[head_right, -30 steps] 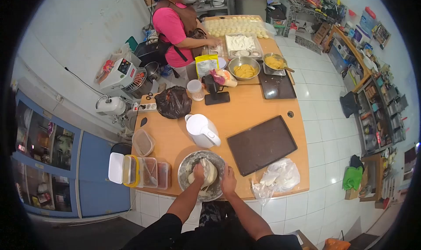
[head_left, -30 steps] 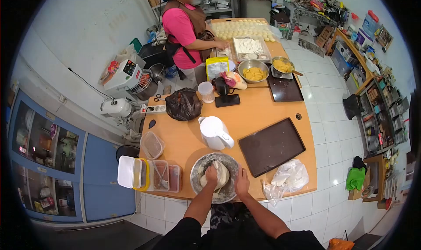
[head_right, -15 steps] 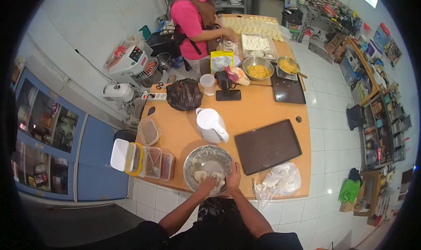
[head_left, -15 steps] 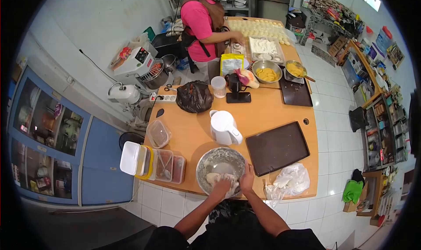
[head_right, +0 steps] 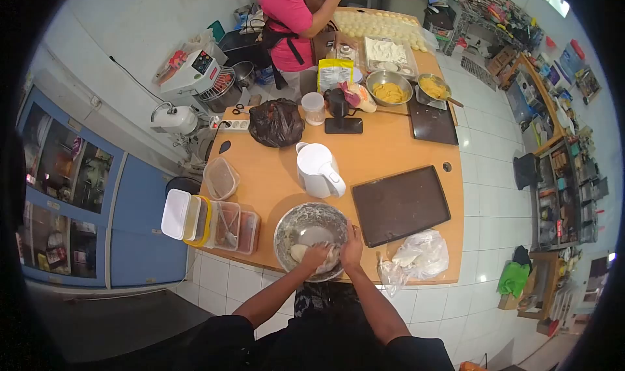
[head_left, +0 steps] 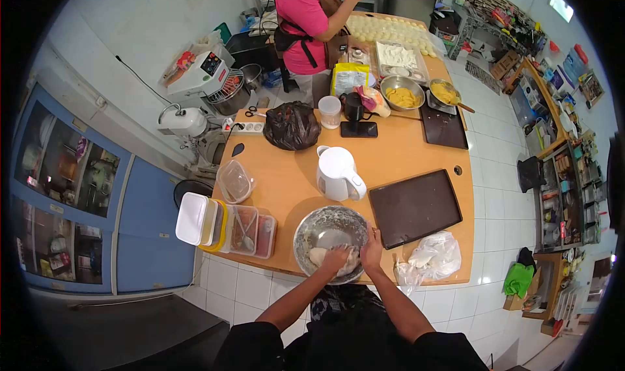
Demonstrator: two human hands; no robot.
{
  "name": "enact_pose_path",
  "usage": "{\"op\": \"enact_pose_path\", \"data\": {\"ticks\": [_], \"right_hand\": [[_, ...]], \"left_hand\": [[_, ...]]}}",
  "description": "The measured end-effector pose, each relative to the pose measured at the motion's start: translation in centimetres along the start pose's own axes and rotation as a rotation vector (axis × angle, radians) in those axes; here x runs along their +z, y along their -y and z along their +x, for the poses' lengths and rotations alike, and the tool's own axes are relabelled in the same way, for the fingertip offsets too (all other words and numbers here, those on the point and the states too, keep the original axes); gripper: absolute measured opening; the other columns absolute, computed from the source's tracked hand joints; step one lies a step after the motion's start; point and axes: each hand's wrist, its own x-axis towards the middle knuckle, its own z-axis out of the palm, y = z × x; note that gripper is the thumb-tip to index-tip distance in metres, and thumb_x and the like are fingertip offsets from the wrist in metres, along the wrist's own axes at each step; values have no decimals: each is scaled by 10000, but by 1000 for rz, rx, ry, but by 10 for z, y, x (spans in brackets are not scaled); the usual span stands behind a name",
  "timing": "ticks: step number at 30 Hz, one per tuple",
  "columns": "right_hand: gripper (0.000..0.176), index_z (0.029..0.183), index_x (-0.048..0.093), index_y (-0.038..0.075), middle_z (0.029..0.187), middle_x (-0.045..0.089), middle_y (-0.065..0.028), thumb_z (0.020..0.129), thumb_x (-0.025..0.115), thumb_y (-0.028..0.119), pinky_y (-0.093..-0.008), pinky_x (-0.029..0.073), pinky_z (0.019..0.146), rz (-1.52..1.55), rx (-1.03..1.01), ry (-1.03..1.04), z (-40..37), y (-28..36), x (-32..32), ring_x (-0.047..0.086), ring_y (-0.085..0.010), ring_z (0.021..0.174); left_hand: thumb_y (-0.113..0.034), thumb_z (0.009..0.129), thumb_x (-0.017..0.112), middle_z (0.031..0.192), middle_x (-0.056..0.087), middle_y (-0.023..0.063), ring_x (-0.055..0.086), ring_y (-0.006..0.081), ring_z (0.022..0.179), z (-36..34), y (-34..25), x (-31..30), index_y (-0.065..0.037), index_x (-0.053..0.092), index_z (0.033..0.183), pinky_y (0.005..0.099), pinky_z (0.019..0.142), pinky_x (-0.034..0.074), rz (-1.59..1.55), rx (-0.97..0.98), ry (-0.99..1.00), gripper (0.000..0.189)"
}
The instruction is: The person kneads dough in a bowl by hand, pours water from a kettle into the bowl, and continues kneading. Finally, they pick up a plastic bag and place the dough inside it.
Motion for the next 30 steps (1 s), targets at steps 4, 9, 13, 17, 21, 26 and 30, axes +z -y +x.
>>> {"op": "enact_pose_path", "data": {"ticks": [4, 9, 13, 17, 21, 26, 30], "right_hand": [[787, 1414, 402, 124, 1130, 509, -170, 684, 503, -151, -407, 465, 857, 22, -15, -26, 0, -3, 4, 557, -363, 1039], [770, 1411, 405, 124, 1144, 513, -173, 699, 493, -157, -411, 474, 835, -13, -61, -39, -3, -2, 3, 565, -368, 1024], [728, 1396, 421, 102, 1144, 515, -184, 715, 461, -155, -402, 454, 859, 8, -61, -32, -2, -1, -1, 552, -379, 1020], [716, 1391, 430, 99, 1160, 521, -189, 720, 453, -151, -400, 454, 858, 21, -66, -29, -3, -6, -2, 555, -384, 1023], [736, 1399, 422, 108, 1162, 527, -191, 711, 459, -150, -400, 469, 825, 2, -62, 2, -7, -8, 5, 567, -385, 1000], [757, 1408, 413, 106, 1150, 529, -188, 699, 463, -155, -402, 473, 809, 7, -17, 14, -8, -1, 1, 569, -381, 982], [749, 1411, 410, 100, 1121, 524, -192, 710, 458, -162, -404, 465, 819, -5, -22, -38, -6, -5, 7, 559, -376, 978]], "left_hand": [[-145, 816, 540, 1191, 594, 126, 588, 285, 1068, -9, -12, -34, -119, 574, 1181, 425, 831, 506, 104, 61, 47, 367], [-165, 843, 530, 943, 643, 121, 613, 309, 964, 11, 29, 47, -86, 612, 1124, 450, 806, 488, -192, -45, -290, 303], [-206, 898, 514, 848, 639, 182, 627, 343, 830, 26, 52, 56, 0, 616, 965, 435, 731, 484, -554, -399, -376, 239], [-252, 934, 502, 831, 631, 220, 638, 348, 774, 37, 30, 1, 26, 600, 901, 441, 674, 488, -581, -782, -572, 296], [-235, 945, 463, 995, 628, 210, 650, 334, 842, 50, 31, 2, 15, 588, 986, 438, 670, 517, -330, -1094, -496, 282], [-217, 944, 399, 1265, 548, 212, 529, 355, 1165, 72, 7, 8, 21, 513, 1228, 430, 962, 439, -255, -1094, -203, 388], [-193, 923, 399, 1338, 478, 200, 529, 309, 1170, 72, -8, -1, 23, 475, 1273, 437, 956, 436, -56, -716, -129, 418]]}}
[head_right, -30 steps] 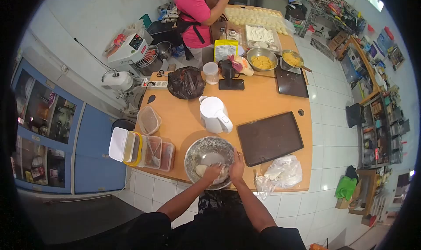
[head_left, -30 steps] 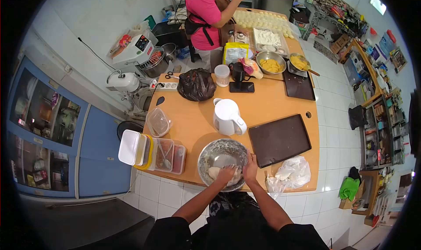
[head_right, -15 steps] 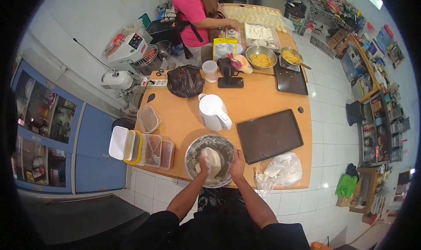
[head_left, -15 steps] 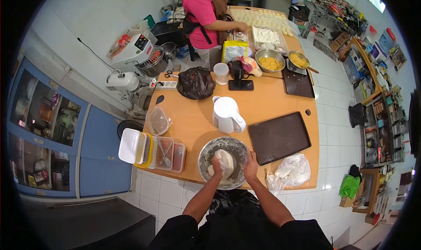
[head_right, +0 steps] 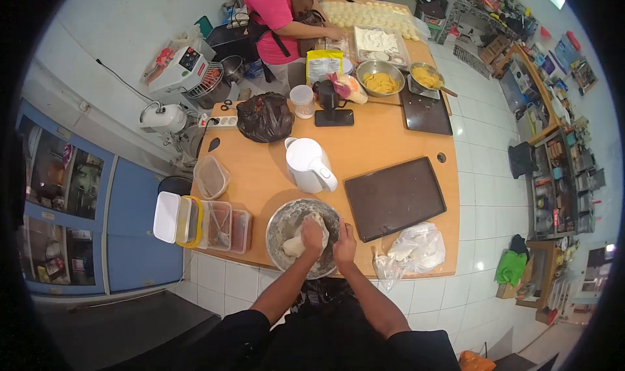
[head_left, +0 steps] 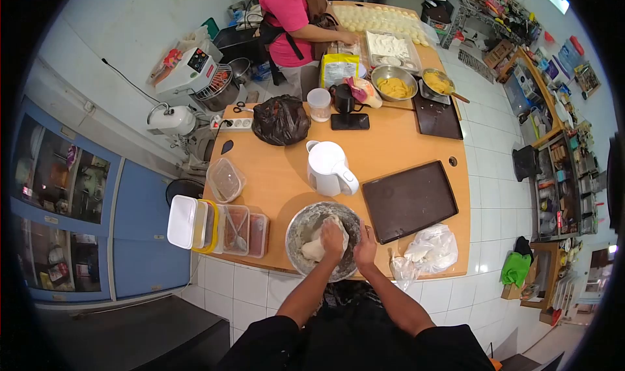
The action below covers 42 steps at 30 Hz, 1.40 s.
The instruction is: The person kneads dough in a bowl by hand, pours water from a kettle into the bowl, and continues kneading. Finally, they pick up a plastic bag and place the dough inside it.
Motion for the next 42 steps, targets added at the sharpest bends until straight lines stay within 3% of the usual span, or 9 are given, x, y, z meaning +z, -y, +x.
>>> {"op": "enact_pose_path", "data": {"ticks": [9, 15, 18, 20, 24, 27, 30, 33, 42], "right_hand": [[744, 1398, 430, 120, 1068, 513, -173, 712, 464, -166, -423, 457, 804, -43, 25, -28, 6, 2, 1, 552, -373, 956], [727, 1398, 417, 164, 1136, 533, -132, 732, 504, -117, -425, 503, 759, -78, -26, -26, 12, -9, 0, 586, -349, 966], [724, 1396, 419, 177, 1140, 536, -134, 738, 506, -111, -430, 503, 753, -96, -49, -12, 11, -11, -2, 592, -357, 950], [728, 1397, 418, 188, 1145, 535, -136, 738, 507, -108, -434, 504, 748, -124, -49, 33, 14, -9, -3, 598, -365, 933], [733, 1398, 416, 200, 1148, 534, -137, 737, 507, -104, -438, 507, 737, -107, -63, 50, 14, -8, -2, 605, -373, 907], [740, 1398, 417, 201, 1143, 534, -135, 729, 511, -102, -438, 508, 733, -107, -68, 28, 14, -10, -3, 606, -370, 903], [744, 1394, 425, 201, 1136, 536, -131, 720, 518, -100, -437, 507, 739, -127, -71, 17, 17, -13, 1, 605, -366, 913], [729, 1377, 454, 194, 1089, 538, -137, 716, 506, -109, -434, 495, 747, -91, -44, 6, 17, -13, 2, 596, -367, 911], [689, 1349, 500, 165, 995, 526, -162, 736, 468, -145, -410, 465, 765, 3, -27, -44, 17, -13, 4, 566, -383, 892]], "left_hand": [[-179, 903, 440, 1278, 564, 126, 524, 318, 1198, -25, 49, -27, -90, 509, 1277, 578, 992, 371, 78, 818, 291, 391], [-209, 884, 513, 1191, 594, 146, 577, 321, 1100, -31, 71, -48, -79, 538, 1218, 458, 908, 453, -266, 539, 333, 359], [-247, 835, 606, 1134, 607, 152, 599, 333, 1026, -57, 33, -144, -88, 564, 1155, 414, 847, 470, -132, 216, 254, 360], [-279, 803, 649, 1127, 604, 158, 594, 331, 1026, -40, 65, -90, -101, 574, 1141, 426, 844, 468, -227, 11, 156, 389], [-300, 782, 676, 1109, 601, 166, 589, 323, 1014, -44, 66, -100, -120, 577, 1152, 452, 835, 462, 236, 226, -206, 423], [-301, 895, 508, 1171, 591, 134, 535, 286, 1135, -26, 71, -113, -137, 603, 1151, 470, 874, 442, 216, 597, -110, 318], [-306, 881, 528, 1138, 600, 126, 553, 299, 1094, -24, 92, -108, -145, 624, 1113, 504, 910, 414, -128, 660, 206, 299], [-342, 867, 539, 1126, 599, 116, 553, 305, 1088, -14, 93, -101, -167, 627, 1125, 536, 945, 388, 26, 511, 313, 324], [-212, 856, 497, 1104, 608, 44, 550, 283, 1091, -31, 78, -46, -180, 636, 1094, 519, 935, 415, 100, 786, -141, 277]]}}
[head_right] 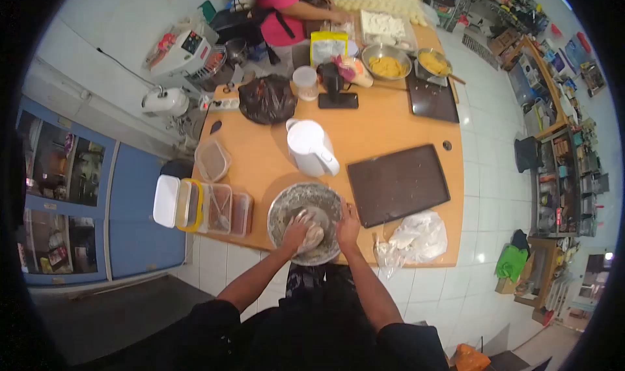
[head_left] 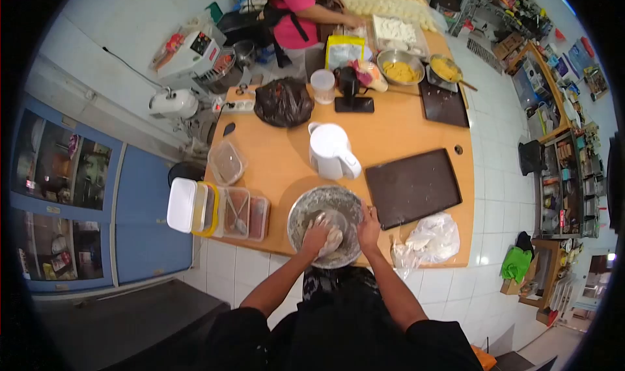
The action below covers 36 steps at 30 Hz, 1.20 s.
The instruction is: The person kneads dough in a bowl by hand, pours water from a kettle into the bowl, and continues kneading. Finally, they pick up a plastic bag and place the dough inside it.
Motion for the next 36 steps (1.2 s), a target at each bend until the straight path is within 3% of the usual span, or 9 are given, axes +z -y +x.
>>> {"op": "enact_pose_path", "data": {"ticks": [4, 10, 13, 18, 24, 27, 28, 31, 36], "right_hand": [[689, 1351, 495, 160, 1010, 526, -164, 733, 492, -143, -417, 465, 755, -13, 29, 31, 2, 4, -1, 567, -385, 888], [668, 1346, 492, 131, 1018, 522, -192, 738, 490, -146, -432, 470, 720, 3, -6, 46, 5, 11, -8, 571, -399, 862], [687, 1355, 477, 125, 1024, 520, -194, 725, 491, -148, -435, 472, 716, -18, -23, 62, 6, 10, -8, 572, -398, 863], [711, 1371, 459, 130, 1043, 525, -175, 720, 484, -154, -429, 478, 720, -101, -47, 31, 8, 7, -4, 576, -386, 875], [733, 1383, 436, 129, 1067, 528, -160, 702, 524, -128, -431, 486, 741, -124, -22, 6, 0, 1, 3, 579, -369, 912], [742, 1381, 435, 125, 1077, 525, -164, 689, 545, -120, -434, 491, 746, -132, 18, 7, -1, 2, 4, 579, -370, 924], [741, 1379, 438, 125, 1078, 524, -164, 689, 545, -121, -434, 492, 747, -135, 34, 7, 0, 2, 3, 579, -370, 925], [735, 1370, 454, 132, 1086, 523, -166, 688, 545, -127, -439, 496, 753, -145, 34, 4, 1, 0, 5, 584, -368, 938], [733, 1367, 464, 151, 1091, 527, -171, 693, 549, -124, -445, 494, 767, -126, 18, -17, 2, -6, 7, 589, -370, 937]], "left_hand": [[-179, 833, 516, 1172, 605, 21, 539, 247, 1129, 11, -18, 11, -168, 638, 1115, 409, 845, 494, -105, -260, 259, 308], [-228, 809, 546, 989, 671, 133, 630, 313, 956, 41, 6, 59, -60, 686, 905, 419, 812, 500, -121, -121, -84, 238], [-266, 830, 539, 865, 678, 161, 652, 338, 825, 65, 15, 68, -67, 682, 810, 440, 751, 501, -124, -464, 114, 246], [-378, 893, 520, 787, 665, 174, 643, 374, 757, 70, 24, 77, -42, 663, 801, 478, 692, 487, -272, -726, -49, 377], [-396, 910, 499, 1178, 580, 255, 523, 387, 1151, 66, 1, -5, -73, 664, 1023, 469, 982, 398, -503, -453, 295, 380], [-414, 934, 442, 1424, 390, 193, 407, 344, 1286, 10, 9, 39, -110, 624, 1149, 567, 1027, 298, -317, -273, 316, 415], [-421, 942, 423, 1537, 186, 140, 180, 321, 1418, 16, -5, -9, -186, 513, 1321, 631, 1091, 109, -183, -174, 524, 454], [-428, 937, 434, 1521, 210, 180, 174, 311, 1428, 14, -31, -83, -225, 476, 1351, 649, 1084, 136, 8, -97, 625, 463], [-438, 914, 444, 1171, 564, 268, 534, 321, 1146, -3, -25, -92, -171, 486, 1339, 517, 986, 360, -215, -208, 580, 504]]}}
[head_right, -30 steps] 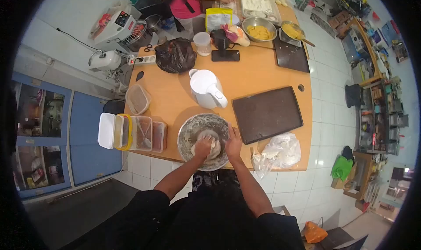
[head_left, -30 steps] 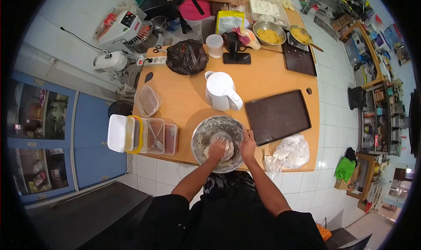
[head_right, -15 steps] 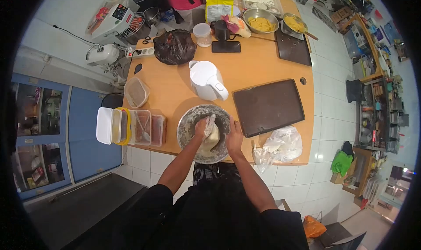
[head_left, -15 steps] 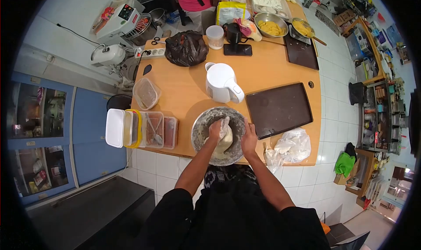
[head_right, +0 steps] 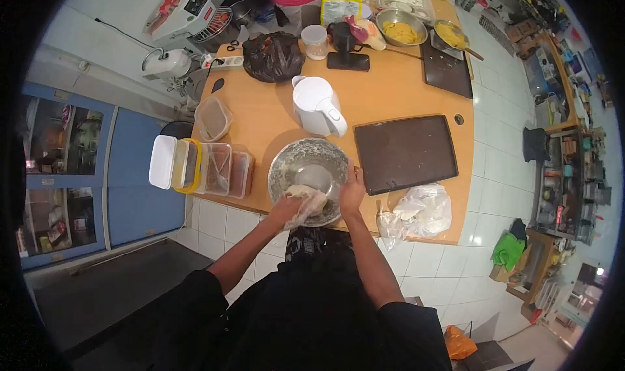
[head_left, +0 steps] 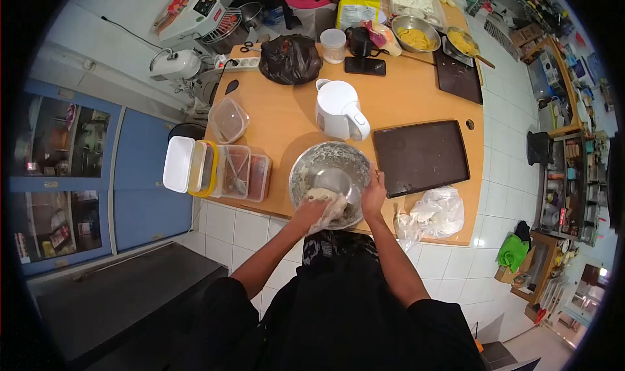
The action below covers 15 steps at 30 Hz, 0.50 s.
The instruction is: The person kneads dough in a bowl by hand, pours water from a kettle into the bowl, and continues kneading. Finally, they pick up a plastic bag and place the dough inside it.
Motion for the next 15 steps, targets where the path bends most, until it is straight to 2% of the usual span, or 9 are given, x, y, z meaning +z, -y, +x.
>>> {"op": "enact_pose_path", "data": {"ticks": [1, 4, 7, 10, 13, 15], "right_hand": [[731, 1367, 464, 154, 1092, 529, -170, 696, 549, -123, -446, 494, 770, 12, -14, -7, -1, 3, 0, 590, -370, 935], [687, 1367, 467, 173, 1053, 540, -143, 756, 483, -139, -439, 480, 743, 56, 5, 3, 1, 16, -8, 588, -367, 910], [687, 1362, 476, 172, 1045, 542, -145, 751, 483, -141, -447, 474, 726, 50, 6, -25, 0, 15, -7, 591, -370, 902], [691, 1364, 476, 170, 1038, 542, -146, 749, 481, -145, -447, 469, 725, 59, -40, -56, 1, 12, -6, 590, -371, 897], [717, 1363, 480, 143, 1073, 542, -135, 710, 497, -152, -422, 465, 798, 66, 19, 8, 1, 11, -5, 573, -334, 964], [723, 1367, 475, 141, 1077, 541, -136, 708, 494, -154, -423, 464, 802, 79, 25, 7, 4, 11, -4, 571, -336, 971]], "left_hand": [[-434, 913, 448, 1096, 615, 257, 593, 315, 1071, -1, -2, -14, -169, 495, 1329, 494, 960, 389, -7, -70, 62, 495], [-425, 902, 474, 883, 659, 208, 643, 333, 861, 24, 18, 19, -144, 516, 1286, 440, 900, 418, 79, -149, -123, 478], [-314, 875, 510, 840, 668, 144, 632, 337, 916, 44, 19, 42, -131, 577, 1199, 506, 980, 368, 171, -161, -6, 378], [-317, 876, 509, 1026, 646, 117, 581, 297, 1053, 47, 5, 49, -117, 628, 1097, 533, 990, 344, 320, -42, -616, 321], [-324, 878, 508, 1166, 599, 73, 525, 257, 1146, 60, 3, 69, -144, 657, 1039, 546, 982, 346, 75, -138, -436, 284], [-324, 872, 515, 1149, 611, 60, 536, 247, 1132, 69, 10, 77, -147, 658, 1025, 528, 976, 360, 71, -46, -414, 274]]}}
